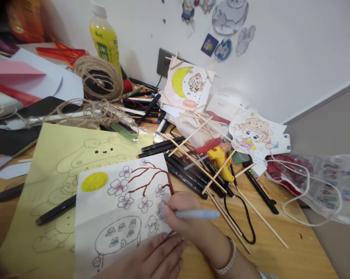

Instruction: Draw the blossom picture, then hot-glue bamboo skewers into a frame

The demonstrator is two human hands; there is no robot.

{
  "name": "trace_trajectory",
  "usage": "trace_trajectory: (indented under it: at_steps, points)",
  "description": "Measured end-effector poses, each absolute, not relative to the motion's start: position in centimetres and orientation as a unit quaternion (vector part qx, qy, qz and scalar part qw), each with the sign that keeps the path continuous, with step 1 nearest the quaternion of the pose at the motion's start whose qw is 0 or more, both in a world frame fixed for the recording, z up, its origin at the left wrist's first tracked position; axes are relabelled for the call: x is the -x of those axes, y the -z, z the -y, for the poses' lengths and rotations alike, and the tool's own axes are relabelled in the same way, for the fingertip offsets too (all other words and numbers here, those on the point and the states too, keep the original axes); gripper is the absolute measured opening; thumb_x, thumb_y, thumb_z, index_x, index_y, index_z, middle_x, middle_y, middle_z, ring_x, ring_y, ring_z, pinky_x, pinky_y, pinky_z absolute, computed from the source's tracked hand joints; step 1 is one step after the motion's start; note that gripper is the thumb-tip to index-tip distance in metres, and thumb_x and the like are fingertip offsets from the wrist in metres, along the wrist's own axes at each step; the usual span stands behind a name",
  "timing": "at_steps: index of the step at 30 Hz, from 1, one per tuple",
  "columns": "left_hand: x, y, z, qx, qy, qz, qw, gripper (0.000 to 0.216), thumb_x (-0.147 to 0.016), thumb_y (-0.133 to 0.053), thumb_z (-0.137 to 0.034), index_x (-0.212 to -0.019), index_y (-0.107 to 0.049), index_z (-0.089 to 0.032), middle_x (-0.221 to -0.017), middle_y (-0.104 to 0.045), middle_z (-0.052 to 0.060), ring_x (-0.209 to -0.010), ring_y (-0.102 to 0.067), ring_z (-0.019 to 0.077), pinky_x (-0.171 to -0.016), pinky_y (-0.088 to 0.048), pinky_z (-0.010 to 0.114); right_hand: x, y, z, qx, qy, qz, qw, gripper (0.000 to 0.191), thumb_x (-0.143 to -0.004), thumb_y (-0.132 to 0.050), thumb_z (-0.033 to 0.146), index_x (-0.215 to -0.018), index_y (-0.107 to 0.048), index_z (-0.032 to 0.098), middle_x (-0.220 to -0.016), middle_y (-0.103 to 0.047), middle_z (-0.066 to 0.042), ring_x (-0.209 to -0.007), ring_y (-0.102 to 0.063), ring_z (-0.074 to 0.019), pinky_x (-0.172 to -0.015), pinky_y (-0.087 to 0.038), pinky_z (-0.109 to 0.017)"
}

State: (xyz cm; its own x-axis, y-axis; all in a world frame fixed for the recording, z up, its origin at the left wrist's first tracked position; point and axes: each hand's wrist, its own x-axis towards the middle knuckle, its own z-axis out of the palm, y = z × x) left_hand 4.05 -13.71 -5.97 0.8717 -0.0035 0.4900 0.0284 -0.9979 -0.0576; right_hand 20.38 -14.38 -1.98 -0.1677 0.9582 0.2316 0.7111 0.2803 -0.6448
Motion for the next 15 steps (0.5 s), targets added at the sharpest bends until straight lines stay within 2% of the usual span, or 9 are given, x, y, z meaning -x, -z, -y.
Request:
trace_trajectory:
  at_steps: [15]
  points:
    - [-4.08, 5.99, 13.75, 0.969, 0.244, 0.007, 0.040, 0.030, -0.092, -0.040, -0.017, -0.107, -0.066, -0.020, -0.114, -0.067, -0.001, -0.106, -0.056, 0.0159, -0.095, -0.033, 0.032, -20.35, 1.82, 14.43, 0.581, -0.204, 0.728, 0.300, 0.028, -0.087, -0.041, 0.021, -0.060, -0.045, 0.020, -0.054, -0.050, 0.001, -0.052, -0.049, -0.0114, -0.051, -0.039, -0.022]
